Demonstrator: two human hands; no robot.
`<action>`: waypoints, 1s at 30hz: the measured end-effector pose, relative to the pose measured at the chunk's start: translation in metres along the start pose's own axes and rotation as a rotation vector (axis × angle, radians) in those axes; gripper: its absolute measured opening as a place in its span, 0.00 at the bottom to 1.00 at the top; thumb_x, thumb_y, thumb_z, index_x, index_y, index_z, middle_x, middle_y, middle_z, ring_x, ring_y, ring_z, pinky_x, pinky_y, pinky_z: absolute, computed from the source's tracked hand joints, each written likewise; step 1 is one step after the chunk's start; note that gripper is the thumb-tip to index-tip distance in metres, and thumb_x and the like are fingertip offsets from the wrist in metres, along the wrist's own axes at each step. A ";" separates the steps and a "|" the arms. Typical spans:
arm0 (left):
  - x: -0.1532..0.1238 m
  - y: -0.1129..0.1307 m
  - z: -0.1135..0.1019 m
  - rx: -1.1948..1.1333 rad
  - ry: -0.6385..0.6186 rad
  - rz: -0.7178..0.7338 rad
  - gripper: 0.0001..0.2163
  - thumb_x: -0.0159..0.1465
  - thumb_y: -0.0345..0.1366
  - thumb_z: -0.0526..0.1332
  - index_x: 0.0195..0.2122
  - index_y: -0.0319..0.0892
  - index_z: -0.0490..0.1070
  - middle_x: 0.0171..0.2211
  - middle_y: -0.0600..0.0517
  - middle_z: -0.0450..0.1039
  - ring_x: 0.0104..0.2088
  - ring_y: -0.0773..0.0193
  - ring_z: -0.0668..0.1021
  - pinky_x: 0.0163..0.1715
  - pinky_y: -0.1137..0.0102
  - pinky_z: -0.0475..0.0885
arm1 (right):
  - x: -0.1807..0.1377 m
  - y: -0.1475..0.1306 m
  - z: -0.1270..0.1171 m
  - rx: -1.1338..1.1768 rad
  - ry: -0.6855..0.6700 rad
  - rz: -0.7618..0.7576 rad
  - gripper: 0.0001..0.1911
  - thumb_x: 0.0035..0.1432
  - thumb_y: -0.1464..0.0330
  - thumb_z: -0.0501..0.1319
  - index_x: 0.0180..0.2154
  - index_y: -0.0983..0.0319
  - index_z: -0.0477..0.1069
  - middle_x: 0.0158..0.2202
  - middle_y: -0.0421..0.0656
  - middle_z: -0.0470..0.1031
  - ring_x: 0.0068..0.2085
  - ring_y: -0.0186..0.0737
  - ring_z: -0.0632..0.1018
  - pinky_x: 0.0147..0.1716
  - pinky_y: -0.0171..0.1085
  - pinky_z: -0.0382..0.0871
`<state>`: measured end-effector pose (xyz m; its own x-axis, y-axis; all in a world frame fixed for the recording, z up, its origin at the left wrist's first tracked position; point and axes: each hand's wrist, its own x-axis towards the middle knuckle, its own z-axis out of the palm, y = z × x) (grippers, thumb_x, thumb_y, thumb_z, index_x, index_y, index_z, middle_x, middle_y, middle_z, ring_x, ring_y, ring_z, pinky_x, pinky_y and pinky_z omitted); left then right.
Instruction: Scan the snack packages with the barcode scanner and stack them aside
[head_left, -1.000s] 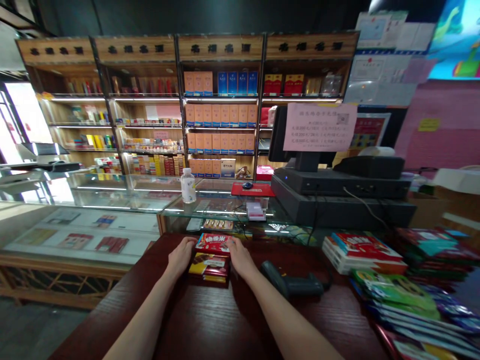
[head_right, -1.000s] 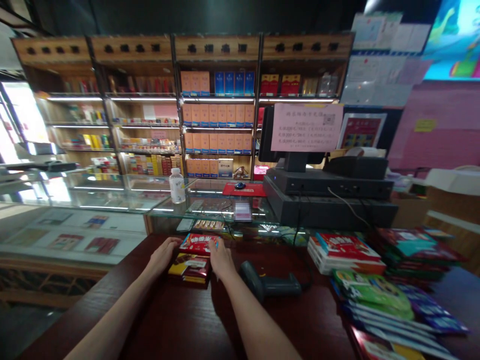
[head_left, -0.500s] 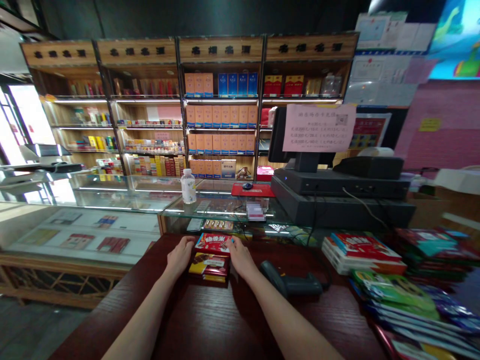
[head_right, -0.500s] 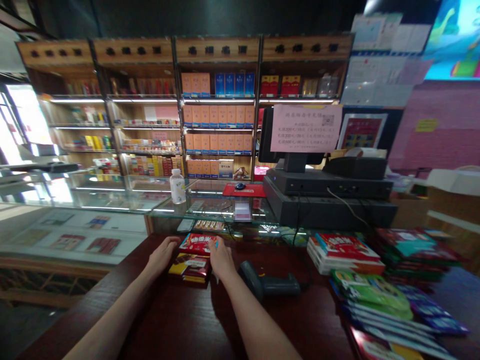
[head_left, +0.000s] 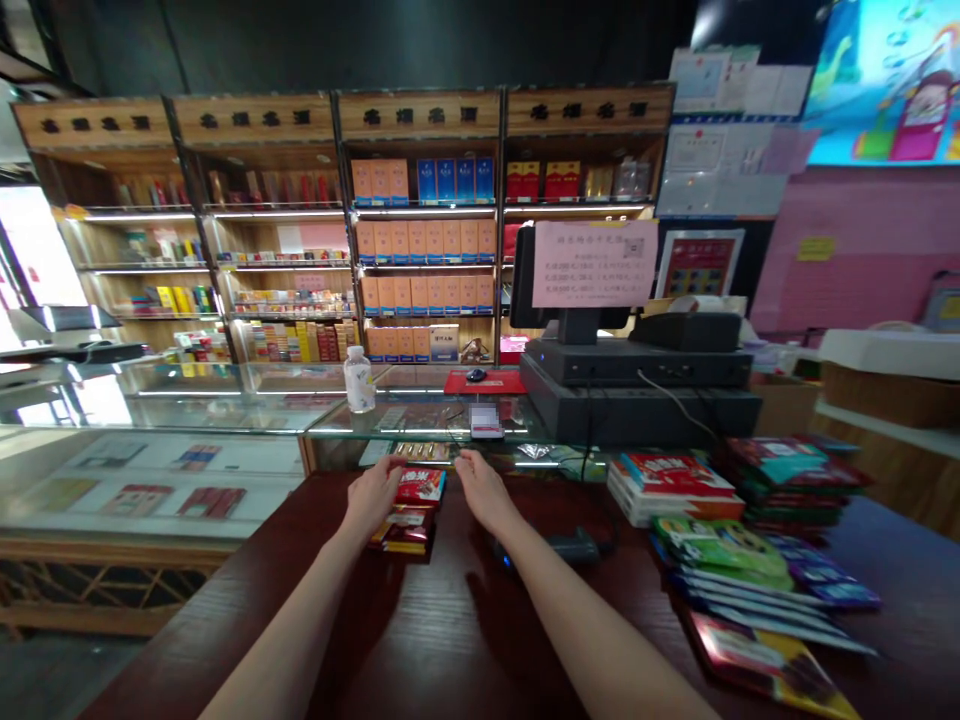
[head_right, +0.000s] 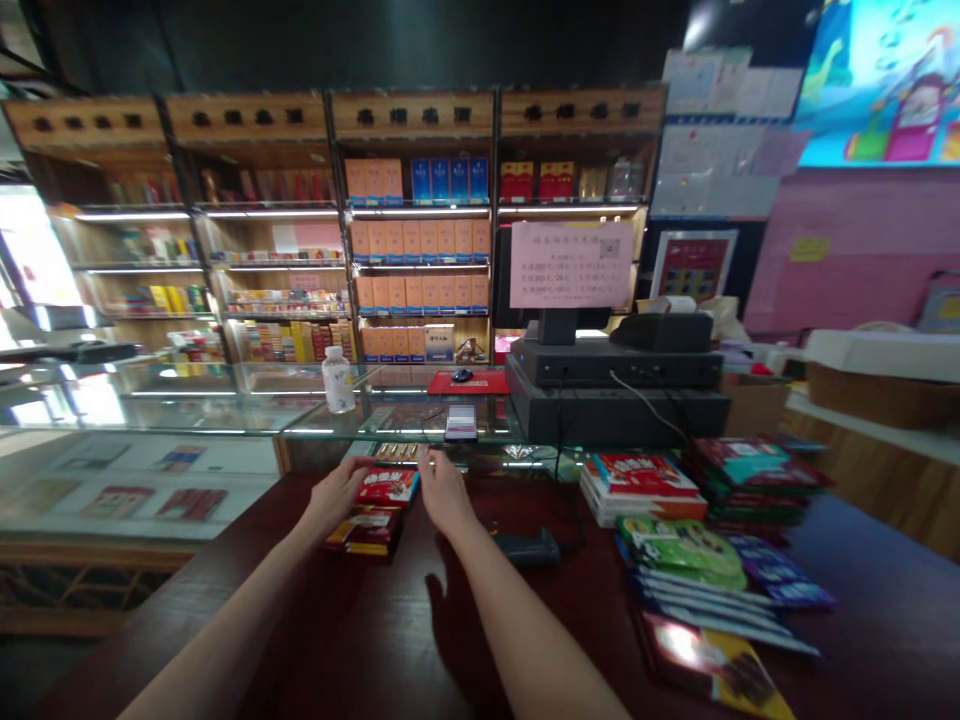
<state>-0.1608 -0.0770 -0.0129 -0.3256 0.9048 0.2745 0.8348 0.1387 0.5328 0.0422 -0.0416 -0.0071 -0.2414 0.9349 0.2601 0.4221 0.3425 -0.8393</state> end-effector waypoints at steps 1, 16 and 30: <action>-0.001 0.008 0.001 -0.001 -0.003 0.013 0.17 0.67 0.40 0.47 0.49 0.49 0.72 0.47 0.51 0.80 0.50 0.55 0.79 0.53 0.61 0.67 | -0.001 0.001 -0.008 0.000 0.015 -0.003 0.22 0.68 0.60 0.49 0.56 0.62 0.69 0.55 0.51 0.75 0.57 0.48 0.75 0.57 0.44 0.64; -0.026 0.150 0.060 -0.060 -0.098 0.328 0.15 0.67 0.37 0.50 0.51 0.47 0.72 0.50 0.51 0.79 0.52 0.58 0.77 0.55 0.62 0.66 | -0.030 0.067 -0.144 -0.175 0.251 -0.022 0.21 0.68 0.64 0.50 0.55 0.66 0.71 0.53 0.53 0.77 0.55 0.47 0.75 0.56 0.43 0.64; -0.046 0.244 0.139 -0.107 -0.226 0.440 0.15 0.66 0.37 0.53 0.53 0.47 0.69 0.52 0.50 0.78 0.54 0.56 0.77 0.59 0.58 0.63 | -0.049 0.128 -0.243 -0.465 0.409 0.061 0.23 0.67 0.64 0.51 0.57 0.69 0.69 0.55 0.54 0.75 0.57 0.50 0.72 0.59 0.44 0.61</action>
<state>0.1199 -0.0288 -0.0070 0.1612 0.9343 0.3178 0.8173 -0.3069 0.4877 0.3199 -0.0211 -0.0112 0.1105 0.8824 0.4574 0.7834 0.2059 -0.5864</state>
